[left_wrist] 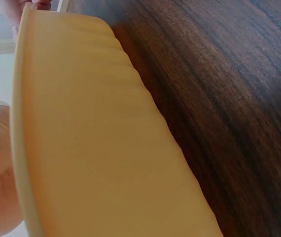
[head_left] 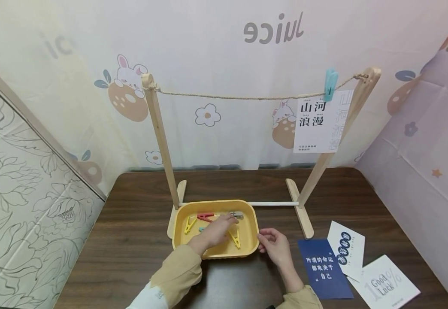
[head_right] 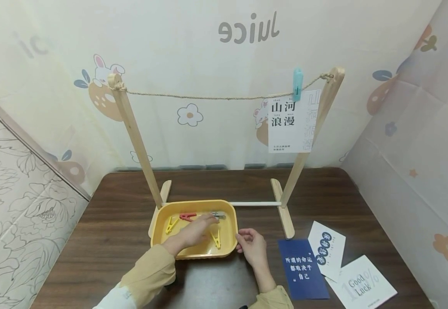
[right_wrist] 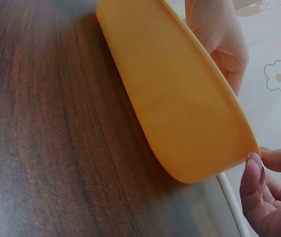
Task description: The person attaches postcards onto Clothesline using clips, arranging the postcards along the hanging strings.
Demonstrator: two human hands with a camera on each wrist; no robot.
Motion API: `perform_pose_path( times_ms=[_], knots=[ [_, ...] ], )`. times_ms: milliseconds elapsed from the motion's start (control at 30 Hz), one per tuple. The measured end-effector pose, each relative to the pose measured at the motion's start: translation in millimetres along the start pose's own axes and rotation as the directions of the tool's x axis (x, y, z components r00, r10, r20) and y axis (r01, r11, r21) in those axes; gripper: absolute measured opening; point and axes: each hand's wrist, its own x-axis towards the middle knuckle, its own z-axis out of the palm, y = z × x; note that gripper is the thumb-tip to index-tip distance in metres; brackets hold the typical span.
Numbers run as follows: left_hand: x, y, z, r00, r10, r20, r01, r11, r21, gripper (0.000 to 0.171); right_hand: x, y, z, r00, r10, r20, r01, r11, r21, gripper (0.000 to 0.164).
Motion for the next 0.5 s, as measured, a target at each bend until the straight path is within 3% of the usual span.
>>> perform_pose_path(
  times_ms=[333, 500],
  knots=[
    [6.5, -0.4, 8.3, 0.999, 0.017, 0.043, -0.021, 0.995, 0.101, 0.04, 0.8, 4.3, -0.9, 0.999, 0.037, 0.022, -0.037, 0.999, 0.025, 0.018],
    [8.1, -0.1, 12.9, 0.997, -0.004, 0.079, -0.007, 0.99, 0.141, 0.032, -1.1, 2.8, -0.8, 0.999, 0.045, 0.022, -0.045, 0.998, 0.035, 0.018]
  ],
)
